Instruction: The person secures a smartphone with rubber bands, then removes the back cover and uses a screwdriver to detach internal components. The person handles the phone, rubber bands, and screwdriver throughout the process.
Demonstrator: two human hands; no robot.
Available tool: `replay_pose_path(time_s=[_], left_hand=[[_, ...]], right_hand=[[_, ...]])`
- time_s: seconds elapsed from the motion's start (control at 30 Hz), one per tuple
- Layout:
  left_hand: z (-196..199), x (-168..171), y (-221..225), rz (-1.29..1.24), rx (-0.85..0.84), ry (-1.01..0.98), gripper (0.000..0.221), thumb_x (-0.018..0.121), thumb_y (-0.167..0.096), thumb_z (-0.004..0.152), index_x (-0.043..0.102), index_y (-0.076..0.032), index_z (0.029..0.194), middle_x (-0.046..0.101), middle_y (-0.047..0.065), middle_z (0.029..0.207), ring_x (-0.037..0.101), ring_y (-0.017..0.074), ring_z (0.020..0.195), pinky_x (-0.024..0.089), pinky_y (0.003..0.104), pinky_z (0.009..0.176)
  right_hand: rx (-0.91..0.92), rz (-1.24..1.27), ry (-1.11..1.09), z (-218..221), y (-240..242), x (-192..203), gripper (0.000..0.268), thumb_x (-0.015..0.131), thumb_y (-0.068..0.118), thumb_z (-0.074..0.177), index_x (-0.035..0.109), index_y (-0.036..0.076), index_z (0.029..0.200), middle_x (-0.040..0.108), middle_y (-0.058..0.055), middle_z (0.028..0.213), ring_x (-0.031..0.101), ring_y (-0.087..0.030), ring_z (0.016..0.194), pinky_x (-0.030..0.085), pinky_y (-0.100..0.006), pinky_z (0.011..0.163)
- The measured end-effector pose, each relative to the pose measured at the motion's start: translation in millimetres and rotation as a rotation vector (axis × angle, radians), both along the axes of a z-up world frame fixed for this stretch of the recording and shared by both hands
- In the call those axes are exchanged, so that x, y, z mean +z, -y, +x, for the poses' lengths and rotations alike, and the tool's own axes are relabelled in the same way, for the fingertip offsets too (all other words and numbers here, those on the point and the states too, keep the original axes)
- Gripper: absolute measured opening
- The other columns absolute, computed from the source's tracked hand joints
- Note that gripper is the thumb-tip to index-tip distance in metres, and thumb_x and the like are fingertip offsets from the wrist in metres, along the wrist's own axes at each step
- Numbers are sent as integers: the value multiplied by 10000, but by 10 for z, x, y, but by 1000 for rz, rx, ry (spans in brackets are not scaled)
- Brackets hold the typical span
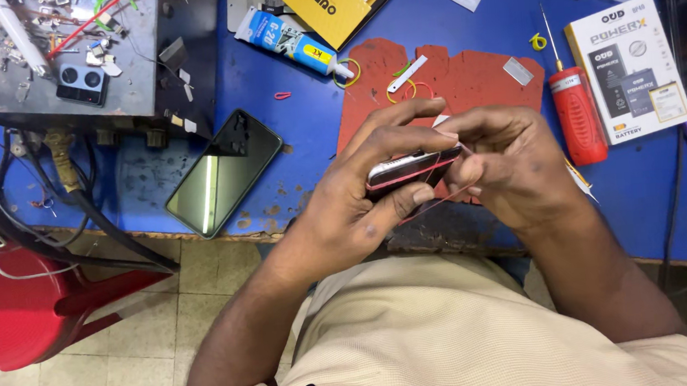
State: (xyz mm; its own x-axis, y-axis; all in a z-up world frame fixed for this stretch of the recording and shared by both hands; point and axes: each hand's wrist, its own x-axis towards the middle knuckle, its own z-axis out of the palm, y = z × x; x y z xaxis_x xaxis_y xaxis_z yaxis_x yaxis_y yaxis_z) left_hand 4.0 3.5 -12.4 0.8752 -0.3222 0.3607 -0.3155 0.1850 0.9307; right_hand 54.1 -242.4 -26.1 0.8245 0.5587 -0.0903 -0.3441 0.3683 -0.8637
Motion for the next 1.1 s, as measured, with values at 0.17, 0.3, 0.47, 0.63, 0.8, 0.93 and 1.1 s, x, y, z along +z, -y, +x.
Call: replay_pose_path(time_s=[0.17,0.3,0.47,0.63,0.8,0.93,1.1], left_hand=[[-14,23,13,32,-14,-10,326,684,-167,1096,574,-119,1399,482,136,1551,491,262,1503,470,379,1256],[-14,-33,26,51,-4,-35,392,699,-150,1063,575,-113,1433,484,135,1535,524,262,1470,485,392,1252],[-23,-118,97,-320,163,-238,407,725,-150,1061,540,-50,1410,600,169,1391,585,273,1268,507,420,1151],[-22,-195,81,-784,188,-174,479,653,-383,1048,497,-77,1382,608,171,1379,632,296,1304,524,495,1165],[-29,-292,-329,-639,-134,-396,632,556,-508,1042,514,-19,1440,656,227,1341,669,303,1249,535,473,1117],[-66,-420,-149,-364,-396,-579,524,648,-258,998,504,13,1423,653,176,1279,675,253,1136,550,423,1021],[-102,-614,13,-450,-36,-779,375,645,-101,991,579,80,1313,743,205,1093,752,261,962,632,411,858]], right_hand=[[-64,-122,50,-21,-63,68,333,802,10,864,681,-70,1165,744,-166,1033,735,-180,813,613,-289,707],[-2,-285,240,-20,-59,156,310,786,-19,901,611,-33,1157,686,-109,1083,689,-129,944,601,-266,814],[-280,-370,469,-139,-266,47,516,767,-22,909,414,89,1270,555,-36,1216,615,-129,1149,580,-302,991],[-91,-334,190,-171,-392,-52,625,789,-87,847,409,83,1313,709,-112,1055,698,-176,1005,585,-321,886],[-126,-464,315,65,-215,245,621,807,-48,865,424,78,1338,727,-122,1062,745,-180,1029,635,-326,907],[197,-790,303,179,-430,320,612,820,17,818,491,79,1330,758,-117,952,705,-151,830,558,-286,664],[138,-790,793,724,-714,135,189,741,55,1002,720,52,1190,736,-88,1042,725,-199,945,586,-327,817]])
